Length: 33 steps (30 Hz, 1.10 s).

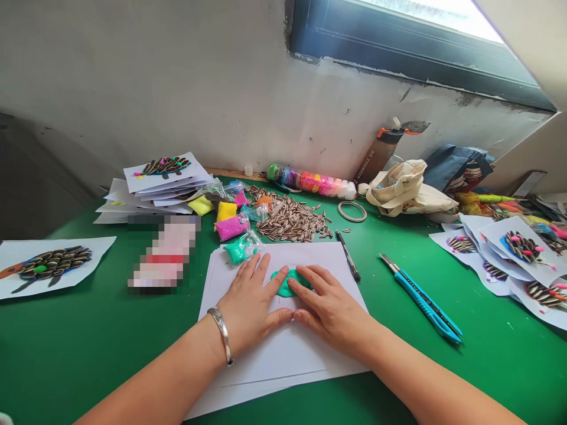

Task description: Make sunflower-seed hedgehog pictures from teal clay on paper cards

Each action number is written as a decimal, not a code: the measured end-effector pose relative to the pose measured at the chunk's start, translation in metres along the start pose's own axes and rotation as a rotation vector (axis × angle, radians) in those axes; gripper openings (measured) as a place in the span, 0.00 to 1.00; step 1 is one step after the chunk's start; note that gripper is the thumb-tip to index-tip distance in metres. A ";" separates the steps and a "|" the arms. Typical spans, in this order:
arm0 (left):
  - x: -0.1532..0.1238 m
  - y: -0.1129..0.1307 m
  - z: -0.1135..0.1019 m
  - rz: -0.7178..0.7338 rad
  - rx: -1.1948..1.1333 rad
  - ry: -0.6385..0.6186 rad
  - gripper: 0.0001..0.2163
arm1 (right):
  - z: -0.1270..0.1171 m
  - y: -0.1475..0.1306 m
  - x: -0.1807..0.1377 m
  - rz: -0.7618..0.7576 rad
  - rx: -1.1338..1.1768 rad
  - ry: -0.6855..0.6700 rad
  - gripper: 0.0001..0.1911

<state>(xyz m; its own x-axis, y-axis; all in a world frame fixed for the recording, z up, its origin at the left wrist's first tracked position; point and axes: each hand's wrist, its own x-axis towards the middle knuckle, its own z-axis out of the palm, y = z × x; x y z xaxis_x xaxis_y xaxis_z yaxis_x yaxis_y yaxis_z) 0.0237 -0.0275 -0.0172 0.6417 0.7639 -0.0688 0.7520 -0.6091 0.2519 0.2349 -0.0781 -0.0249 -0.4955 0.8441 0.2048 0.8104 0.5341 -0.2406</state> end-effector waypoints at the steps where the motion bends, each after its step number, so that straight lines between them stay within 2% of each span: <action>1: 0.000 0.000 0.000 -0.004 -0.004 -0.005 0.34 | 0.000 0.000 0.000 0.003 -0.004 -0.008 0.27; 5: -0.001 -0.002 -0.004 -0.010 -0.026 -0.024 0.37 | 0.001 0.001 0.000 -0.018 -0.029 -0.012 0.30; 9: -0.001 -0.005 -0.007 0.013 -0.051 -0.050 0.39 | 0.002 -0.001 0.003 -0.002 -0.065 -0.031 0.28; 16: -0.001 -0.005 -0.009 -0.016 -0.089 -0.092 0.39 | 0.003 -0.006 0.004 -0.023 -0.125 -0.033 0.30; 20: -0.002 -0.010 -0.010 -0.005 -0.139 -0.099 0.40 | 0.003 -0.007 0.006 -0.057 -0.129 -0.099 0.29; 33: -0.001 -0.016 -0.024 -0.025 -0.174 -0.214 0.38 | 0.004 -0.012 0.013 -0.007 -0.088 -0.111 0.28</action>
<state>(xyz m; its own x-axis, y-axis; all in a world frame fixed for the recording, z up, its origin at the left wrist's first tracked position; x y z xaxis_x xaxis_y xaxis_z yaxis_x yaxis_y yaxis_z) 0.0074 -0.0129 0.0014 0.6541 0.7048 -0.2747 0.7430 -0.5303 0.4084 0.2174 -0.0733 -0.0230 -0.5285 0.8431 0.0991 0.8288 0.5377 -0.1548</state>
